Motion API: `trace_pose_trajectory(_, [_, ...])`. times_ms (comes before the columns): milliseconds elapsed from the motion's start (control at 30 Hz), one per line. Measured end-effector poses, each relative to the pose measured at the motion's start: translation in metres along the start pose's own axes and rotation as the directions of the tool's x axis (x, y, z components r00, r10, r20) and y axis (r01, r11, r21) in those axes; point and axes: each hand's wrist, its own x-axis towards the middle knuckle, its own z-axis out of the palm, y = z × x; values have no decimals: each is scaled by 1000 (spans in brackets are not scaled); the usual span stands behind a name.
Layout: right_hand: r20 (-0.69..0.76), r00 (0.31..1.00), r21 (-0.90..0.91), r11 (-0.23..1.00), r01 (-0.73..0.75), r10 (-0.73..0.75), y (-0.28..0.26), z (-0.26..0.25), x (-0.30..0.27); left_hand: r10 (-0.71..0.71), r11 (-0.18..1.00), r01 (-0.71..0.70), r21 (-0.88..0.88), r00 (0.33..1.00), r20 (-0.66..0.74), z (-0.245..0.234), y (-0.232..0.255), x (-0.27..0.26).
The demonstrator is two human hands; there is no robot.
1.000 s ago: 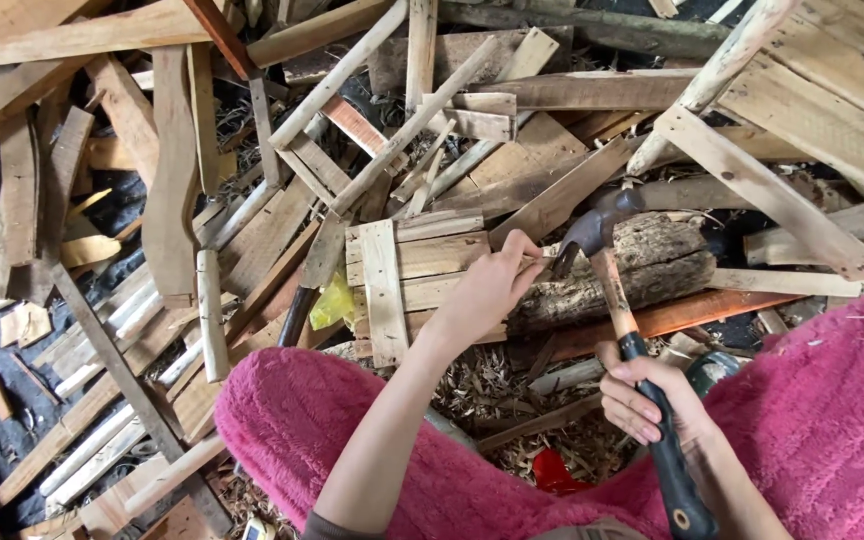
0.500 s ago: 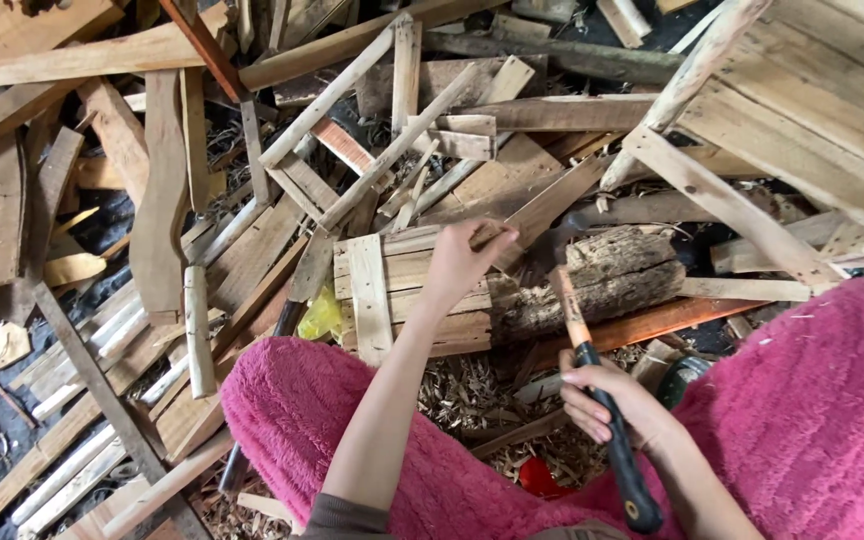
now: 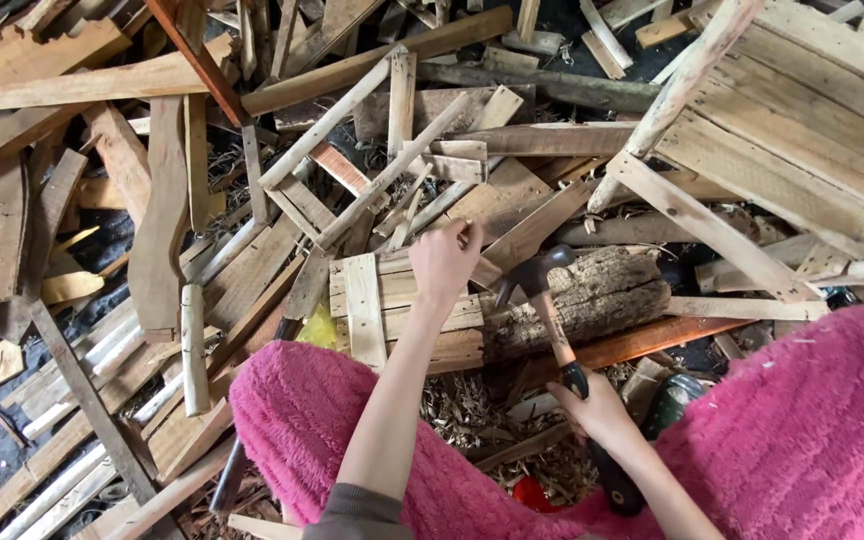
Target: Assembling a wooden structure by hammering nails into wooden slats
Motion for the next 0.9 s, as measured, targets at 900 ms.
trace_pose_trajectory(900, [-144,982,-606,775,-182,118,-80,11,-5,-187,894,178,412,982,-19,53,-21,23])
